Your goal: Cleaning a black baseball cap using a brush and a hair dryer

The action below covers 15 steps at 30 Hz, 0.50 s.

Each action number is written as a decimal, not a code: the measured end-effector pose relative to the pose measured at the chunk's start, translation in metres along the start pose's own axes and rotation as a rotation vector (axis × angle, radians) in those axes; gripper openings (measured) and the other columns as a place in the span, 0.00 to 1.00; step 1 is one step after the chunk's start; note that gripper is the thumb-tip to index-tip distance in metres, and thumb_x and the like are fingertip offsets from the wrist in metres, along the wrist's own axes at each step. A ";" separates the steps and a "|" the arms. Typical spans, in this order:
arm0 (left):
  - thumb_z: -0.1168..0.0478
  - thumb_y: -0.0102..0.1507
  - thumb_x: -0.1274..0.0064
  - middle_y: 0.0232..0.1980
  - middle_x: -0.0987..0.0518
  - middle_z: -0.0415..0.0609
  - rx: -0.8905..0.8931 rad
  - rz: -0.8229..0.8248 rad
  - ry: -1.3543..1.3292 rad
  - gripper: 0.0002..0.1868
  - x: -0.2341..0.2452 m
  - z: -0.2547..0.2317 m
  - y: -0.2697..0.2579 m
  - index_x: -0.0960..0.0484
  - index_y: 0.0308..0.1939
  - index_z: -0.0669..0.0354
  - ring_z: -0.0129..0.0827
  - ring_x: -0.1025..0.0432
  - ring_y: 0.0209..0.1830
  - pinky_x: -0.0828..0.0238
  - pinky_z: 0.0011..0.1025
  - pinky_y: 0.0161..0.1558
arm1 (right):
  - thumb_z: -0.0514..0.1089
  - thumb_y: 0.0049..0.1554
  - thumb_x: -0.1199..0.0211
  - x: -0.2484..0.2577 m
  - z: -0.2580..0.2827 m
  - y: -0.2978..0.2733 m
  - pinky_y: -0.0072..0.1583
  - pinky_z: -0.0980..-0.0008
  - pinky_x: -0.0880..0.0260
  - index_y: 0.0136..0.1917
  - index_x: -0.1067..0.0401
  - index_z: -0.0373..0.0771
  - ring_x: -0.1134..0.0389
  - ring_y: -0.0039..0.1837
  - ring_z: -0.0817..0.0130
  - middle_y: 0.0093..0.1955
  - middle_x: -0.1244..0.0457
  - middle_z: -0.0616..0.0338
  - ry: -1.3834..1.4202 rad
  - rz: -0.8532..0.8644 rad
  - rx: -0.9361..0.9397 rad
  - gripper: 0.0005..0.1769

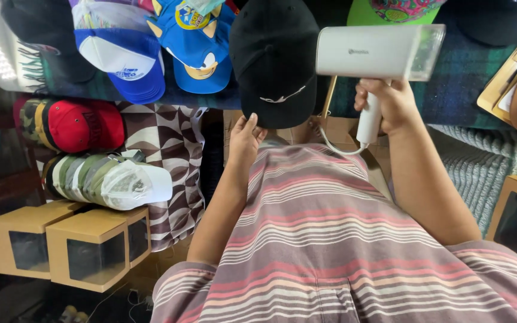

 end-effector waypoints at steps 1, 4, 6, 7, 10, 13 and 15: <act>0.58 0.68 0.40 0.37 0.22 0.42 0.026 -0.036 0.016 0.06 0.004 0.005 0.003 0.21 0.43 0.53 0.31 0.19 0.34 0.15 0.30 0.42 | 0.33 0.53 0.33 -0.006 0.009 -0.006 0.34 0.63 0.32 0.55 0.33 0.33 0.37 0.32 0.68 0.35 0.41 0.56 0.070 0.044 -0.020 0.18; 0.64 0.66 0.42 0.42 0.19 0.45 0.098 -0.093 -0.030 0.06 0.004 0.002 0.003 0.25 0.42 0.53 0.28 0.23 0.38 0.19 0.32 0.48 | 0.40 0.63 0.38 -0.030 0.051 -0.011 0.48 0.69 0.28 0.61 0.31 0.37 0.35 0.39 0.73 0.38 0.37 0.60 -0.420 0.177 0.146 0.14; 0.64 0.66 0.42 0.41 0.20 0.44 0.105 -0.093 -0.014 0.06 0.003 -0.005 -0.004 0.24 0.42 0.53 0.28 0.24 0.36 0.19 0.33 0.49 | 0.40 0.61 0.38 -0.034 0.060 -0.009 0.44 0.72 0.30 0.63 0.33 0.36 0.36 0.39 0.72 0.44 0.38 0.57 -0.396 0.246 0.119 0.17; 0.64 0.67 0.42 0.40 0.20 0.43 0.115 -0.093 0.005 0.05 0.002 -0.010 -0.006 0.24 0.43 0.54 0.27 0.24 0.33 0.19 0.33 0.51 | 0.40 0.60 0.38 -0.036 0.066 -0.007 0.39 0.74 0.32 0.65 0.35 0.35 0.37 0.38 0.71 0.51 0.38 0.54 -0.371 0.313 0.091 0.21; 0.66 0.67 0.43 0.40 0.19 0.49 0.146 -0.111 0.014 0.07 -0.001 -0.022 -0.007 0.26 0.43 0.55 0.29 0.24 0.30 0.18 0.32 0.48 | 0.39 0.64 0.37 -0.040 0.061 -0.009 0.45 0.71 0.28 0.61 0.34 0.36 0.35 0.40 0.72 0.47 0.36 0.56 -0.450 0.298 0.169 0.14; 0.62 0.65 0.40 0.37 0.20 0.43 0.153 -0.107 0.047 0.10 0.004 -0.032 0.005 0.25 0.47 0.51 0.26 0.26 0.29 0.19 0.33 0.46 | 0.35 0.66 0.37 -0.048 0.073 -0.012 0.44 0.67 0.28 0.65 0.37 0.33 0.35 0.41 0.68 0.50 0.37 0.51 -0.594 0.257 0.195 0.16; 0.61 0.64 0.39 0.36 0.20 0.40 0.153 -0.075 0.079 0.10 0.010 -0.037 0.019 0.24 0.46 0.49 0.24 0.26 0.29 0.22 0.29 0.42 | 0.36 0.63 0.35 -0.040 0.070 -0.012 0.48 0.66 0.27 0.59 0.33 0.33 0.33 0.42 0.67 0.45 0.36 0.53 -0.604 0.276 0.156 0.12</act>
Point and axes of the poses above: each hand's wrist, its own y-axis towards the middle knuckle, its own x-axis out of the back of the hand, z = x × y, the point moved 2 cm from there along y, towards the middle knuckle
